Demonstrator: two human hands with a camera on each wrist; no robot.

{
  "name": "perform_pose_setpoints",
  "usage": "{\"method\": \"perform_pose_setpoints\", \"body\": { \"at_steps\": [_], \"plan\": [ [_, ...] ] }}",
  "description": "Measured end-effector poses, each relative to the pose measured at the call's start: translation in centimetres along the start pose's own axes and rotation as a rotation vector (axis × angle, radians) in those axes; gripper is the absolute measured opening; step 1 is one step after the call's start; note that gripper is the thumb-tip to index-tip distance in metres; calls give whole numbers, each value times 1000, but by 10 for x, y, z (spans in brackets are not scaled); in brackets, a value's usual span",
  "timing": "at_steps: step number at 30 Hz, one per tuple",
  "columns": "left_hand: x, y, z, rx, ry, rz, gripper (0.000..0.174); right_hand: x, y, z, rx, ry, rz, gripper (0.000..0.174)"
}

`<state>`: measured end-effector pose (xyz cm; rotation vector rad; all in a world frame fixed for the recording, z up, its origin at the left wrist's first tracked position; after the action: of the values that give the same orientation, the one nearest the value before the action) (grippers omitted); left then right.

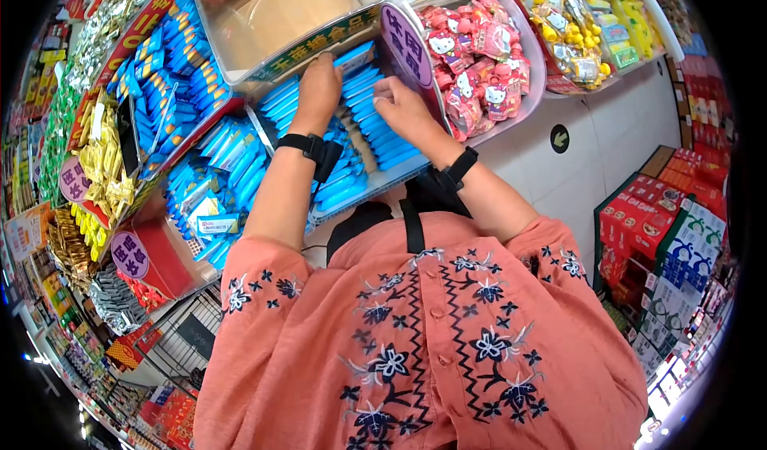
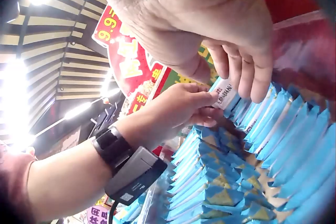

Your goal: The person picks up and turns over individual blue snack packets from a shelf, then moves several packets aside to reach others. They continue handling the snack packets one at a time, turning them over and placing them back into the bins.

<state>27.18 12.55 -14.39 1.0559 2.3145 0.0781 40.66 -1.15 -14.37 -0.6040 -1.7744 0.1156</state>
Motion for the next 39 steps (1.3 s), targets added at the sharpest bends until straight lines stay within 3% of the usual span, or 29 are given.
{"method": "perform_pose_setpoints", "body": {
  "at_steps": [12,15,18,24,33,39],
  "plan": [
    [5,1,13,5,324,-15,22,-2,-7,5,36,-58,58,35],
    [-7,-4,7,-91,455,82,22,-1,-10,6,61,-54,58,35],
    [-5,-3,6,-104,472,63,22,-4,-10,7,106,-52,97,35],
    [-7,2,4,6,390,-31,27,-5,-14,6,154,-7,148,34],
    [-11,2,1,119,334,-9,31,-16,-9,11,175,5,172,34],
    [-17,6,5,118,53,65,33,-16,-10,8,176,-23,159,35]
  ]
}}
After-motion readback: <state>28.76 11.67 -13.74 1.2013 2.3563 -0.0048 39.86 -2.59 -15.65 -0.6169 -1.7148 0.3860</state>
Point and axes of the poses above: each hand's wrist, its own y-axis towards the middle knuckle, its own z-axis out of the palm, x = y × z, the point moved 3 cm from there along y, towards the middle knuckle, and after that the axes turned 14 degrees about z, right-handed, at the moved point
